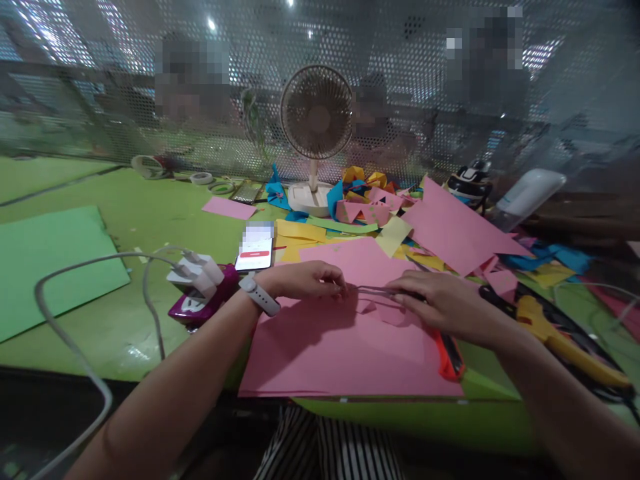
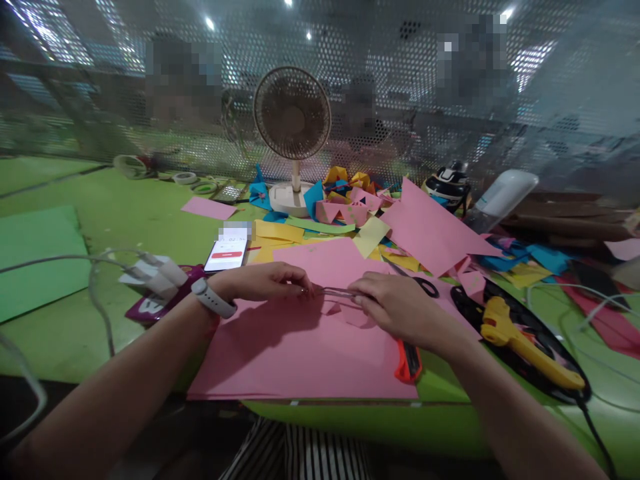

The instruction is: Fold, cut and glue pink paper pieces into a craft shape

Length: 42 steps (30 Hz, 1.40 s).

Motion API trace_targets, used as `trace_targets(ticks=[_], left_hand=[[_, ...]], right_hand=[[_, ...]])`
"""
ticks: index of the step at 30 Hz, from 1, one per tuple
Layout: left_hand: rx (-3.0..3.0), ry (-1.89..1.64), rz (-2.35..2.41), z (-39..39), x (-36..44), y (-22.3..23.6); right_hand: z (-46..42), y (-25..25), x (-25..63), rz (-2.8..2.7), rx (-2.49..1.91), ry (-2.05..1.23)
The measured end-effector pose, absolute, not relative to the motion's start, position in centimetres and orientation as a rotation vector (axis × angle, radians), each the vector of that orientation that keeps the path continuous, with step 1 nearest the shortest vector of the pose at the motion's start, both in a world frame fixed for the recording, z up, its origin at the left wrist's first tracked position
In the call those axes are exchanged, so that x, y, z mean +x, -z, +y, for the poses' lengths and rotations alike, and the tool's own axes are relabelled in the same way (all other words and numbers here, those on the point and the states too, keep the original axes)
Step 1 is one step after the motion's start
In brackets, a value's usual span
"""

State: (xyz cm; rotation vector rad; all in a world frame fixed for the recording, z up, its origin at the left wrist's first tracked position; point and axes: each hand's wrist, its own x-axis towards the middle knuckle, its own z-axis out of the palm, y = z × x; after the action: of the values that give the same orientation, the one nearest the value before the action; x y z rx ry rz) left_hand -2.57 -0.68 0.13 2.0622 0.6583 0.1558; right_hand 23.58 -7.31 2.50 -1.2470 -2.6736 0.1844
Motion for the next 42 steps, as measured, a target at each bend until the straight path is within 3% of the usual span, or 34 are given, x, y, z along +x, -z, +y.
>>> trace_targets(ticks=[42], left_hand=[[1.96,-0.262,0.7,-0.9,-2.2,-0.3]], right_hand=[[-7.5,-3.0,23.5,-2.657,-1.298,-0.243]])
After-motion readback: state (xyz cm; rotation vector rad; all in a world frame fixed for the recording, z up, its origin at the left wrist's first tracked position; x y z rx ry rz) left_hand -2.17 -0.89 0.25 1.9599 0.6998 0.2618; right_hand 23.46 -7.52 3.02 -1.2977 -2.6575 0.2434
